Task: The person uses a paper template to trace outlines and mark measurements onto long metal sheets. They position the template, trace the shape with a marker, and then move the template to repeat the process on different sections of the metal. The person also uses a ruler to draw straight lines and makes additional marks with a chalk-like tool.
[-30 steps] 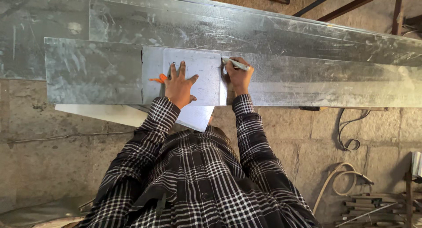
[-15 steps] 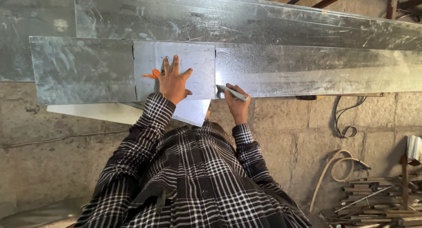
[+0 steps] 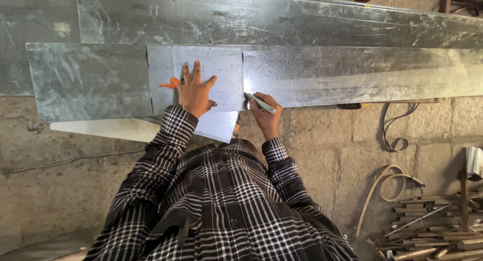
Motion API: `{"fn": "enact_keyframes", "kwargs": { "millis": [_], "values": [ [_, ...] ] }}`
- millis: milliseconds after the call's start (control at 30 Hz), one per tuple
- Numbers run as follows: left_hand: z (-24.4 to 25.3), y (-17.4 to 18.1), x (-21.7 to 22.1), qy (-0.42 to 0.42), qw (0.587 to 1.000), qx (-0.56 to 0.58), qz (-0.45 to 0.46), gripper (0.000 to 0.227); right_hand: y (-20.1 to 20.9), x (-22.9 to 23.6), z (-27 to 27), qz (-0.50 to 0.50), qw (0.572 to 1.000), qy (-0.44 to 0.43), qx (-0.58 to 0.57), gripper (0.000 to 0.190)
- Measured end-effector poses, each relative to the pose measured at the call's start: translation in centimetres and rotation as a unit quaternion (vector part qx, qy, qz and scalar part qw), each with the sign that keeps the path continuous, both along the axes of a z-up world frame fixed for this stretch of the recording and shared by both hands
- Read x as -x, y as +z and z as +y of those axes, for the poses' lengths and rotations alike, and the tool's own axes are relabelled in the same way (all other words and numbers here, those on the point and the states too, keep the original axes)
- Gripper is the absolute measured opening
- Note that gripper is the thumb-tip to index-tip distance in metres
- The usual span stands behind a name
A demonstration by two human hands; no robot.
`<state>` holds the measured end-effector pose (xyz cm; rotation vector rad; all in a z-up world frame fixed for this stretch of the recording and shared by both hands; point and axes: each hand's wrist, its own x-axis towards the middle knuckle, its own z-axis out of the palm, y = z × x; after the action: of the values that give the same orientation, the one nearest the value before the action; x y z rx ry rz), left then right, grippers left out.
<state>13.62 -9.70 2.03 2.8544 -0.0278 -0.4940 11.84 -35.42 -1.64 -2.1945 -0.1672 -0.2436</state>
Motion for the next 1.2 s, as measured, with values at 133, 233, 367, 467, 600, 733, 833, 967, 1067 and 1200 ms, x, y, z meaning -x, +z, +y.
{"fn": "enact_keyframes", "kwargs": {
  "millis": [133, 233, 367, 467, 600, 733, 833, 967, 1067, 1200],
  "values": [
    [0.4, -0.9, 0.6, 0.013, 0.997, 0.034, -0.061, 0.081, -2.5, 0.1, -2.6, 0.062, 0.994, 0.039, -0.081, 0.014],
    [3.2, -3.1, 4.2, 0.077, 0.955, 0.091, -0.273, 0.064, -2.3, 1.1, -3.5, 0.070, 0.989, -0.004, -0.128, 0.017],
    [9.1, -6.2, 10.5, 0.387, 0.816, 0.028, -0.429, 0.053, 1.1, 0.9, -3.1, -0.021, 0.998, 0.053, 0.036, 0.032],
    [12.4, -8.3, 13.3, 0.654, 0.620, 0.344, -0.264, 0.046, 4.0, 0.6, -2.7, -0.118, 0.964, 0.148, 0.189, 0.040],
    [14.0, -10.7, 12.5, 0.631, 0.470, 0.587, -0.190, 0.033, 4.0, 0.0, -2.4, -0.158, 0.924, 0.164, 0.307, 0.027],
    [12.6, -6.4, 12.6, 0.603, 0.449, 0.621, -0.222, 0.022, 1.7, -0.3, -3.6, -0.103, 0.928, 0.187, 0.305, 0.038],
    [13.8, -3.8, 13.4, 0.613, 0.454, 0.605, -0.228, 0.023, -0.7, -0.1, -3.5, -0.073, 0.922, 0.203, 0.322, 0.033],
    [23.3, -6.5, 16.0, 0.653, 0.436, 0.563, -0.258, 0.033, -4.2, 1.6, 2.7, -0.108, 0.829, 0.217, 0.505, 0.041],
    [32.3, -8.9, 19.1, 0.620, 0.615, 0.386, -0.298, 0.064, -3.0, 3.8, 8.3, -0.122, 0.918, 0.255, 0.279, 0.011],
    [38.9, -5.5, 20.5, 0.560, 0.780, -0.146, -0.238, 0.098, 0.9, 4.1, 11.0, -0.074, 0.949, 0.231, 0.204, 0.012]
  ]
}}
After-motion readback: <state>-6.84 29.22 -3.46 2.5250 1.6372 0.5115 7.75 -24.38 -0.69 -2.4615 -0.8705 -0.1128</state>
